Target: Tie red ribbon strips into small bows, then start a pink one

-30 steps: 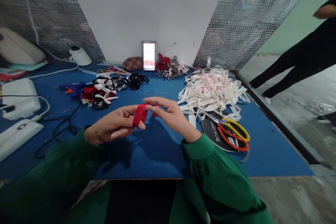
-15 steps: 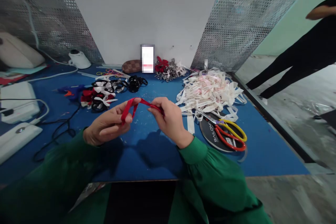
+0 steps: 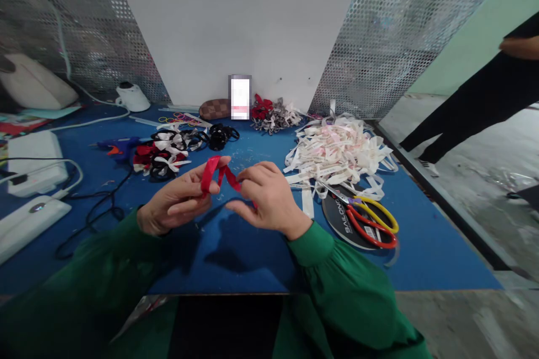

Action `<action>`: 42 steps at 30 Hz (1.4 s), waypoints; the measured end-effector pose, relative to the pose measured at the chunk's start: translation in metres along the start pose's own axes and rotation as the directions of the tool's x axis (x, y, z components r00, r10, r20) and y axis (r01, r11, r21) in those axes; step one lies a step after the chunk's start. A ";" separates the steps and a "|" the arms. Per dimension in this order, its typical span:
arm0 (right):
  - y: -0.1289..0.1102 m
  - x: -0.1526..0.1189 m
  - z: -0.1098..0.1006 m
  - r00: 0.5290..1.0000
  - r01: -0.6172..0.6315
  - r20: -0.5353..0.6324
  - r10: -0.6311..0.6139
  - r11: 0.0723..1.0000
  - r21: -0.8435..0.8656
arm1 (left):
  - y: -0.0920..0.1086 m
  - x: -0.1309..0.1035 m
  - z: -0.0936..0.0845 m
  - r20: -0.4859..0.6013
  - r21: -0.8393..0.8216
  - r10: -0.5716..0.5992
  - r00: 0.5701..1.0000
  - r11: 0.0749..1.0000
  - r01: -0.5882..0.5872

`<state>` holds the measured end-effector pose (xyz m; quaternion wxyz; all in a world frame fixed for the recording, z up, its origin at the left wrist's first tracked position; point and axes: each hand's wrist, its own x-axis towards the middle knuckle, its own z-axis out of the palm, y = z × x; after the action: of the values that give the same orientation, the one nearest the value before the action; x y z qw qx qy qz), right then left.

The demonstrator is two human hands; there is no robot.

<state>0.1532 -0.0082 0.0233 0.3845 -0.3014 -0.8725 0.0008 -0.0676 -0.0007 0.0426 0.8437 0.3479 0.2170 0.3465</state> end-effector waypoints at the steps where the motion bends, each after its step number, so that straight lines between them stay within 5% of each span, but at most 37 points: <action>1: -0.001 0.000 0.001 0.993 -0.108 -0.037 0.111 0.992 0.059 | -0.001 0.000 0.000 -0.007 0.025 -0.018 1.000 1.000 0.018; 4: -0.003 -0.001 0.007 0.913 -0.362 -0.076 0.400 0.884 0.297 | -0.003 0.001 0.001 -0.005 0.088 -0.063 0.998 0.994 0.063; 6: -0.002 -0.001 0.012 0.886 -0.407 -0.036 0.463 0.811 0.420 | -0.006 0.002 0.002 -0.008 0.114 -0.085 0.996 0.990 0.085; 12: 0.002 -0.002 0.025 0.892 -0.389 -0.009 0.452 0.778 0.494 | -0.011 0.003 0.005 0.004 0.212 -0.158 0.987 0.965 0.154; 22: -0.008 0.004 0.022 0.762 -0.553 0.109 0.639 0.552 0.624 | -0.011 0.002 0.005 0.023 0.242 -0.159 0.987 0.959 0.149; 33: -0.006 -0.003 0.032 0.776 -0.547 0.112 0.620 0.575 0.608 | -0.007 0.003 0.001 0.002 0.216 -0.048 0.999 0.975 0.046; 39: -0.013 -0.002 0.032 0.730 -0.580 0.217 0.648 0.420 0.699 | -0.004 0.003 0.001 -0.051 0.206 0.061 0.997 0.977 -0.049; 42: -0.018 -0.002 0.032 0.723 -0.591 0.219 0.655 0.422 0.688 | 0.000 0.004 0.002 -0.076 0.238 0.129 0.989 0.965 -0.108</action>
<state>0.1236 -0.0163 0.0035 0.4772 -0.4267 -0.6071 0.4708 -0.0639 0.0010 0.0434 0.7640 0.4409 0.2729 0.3841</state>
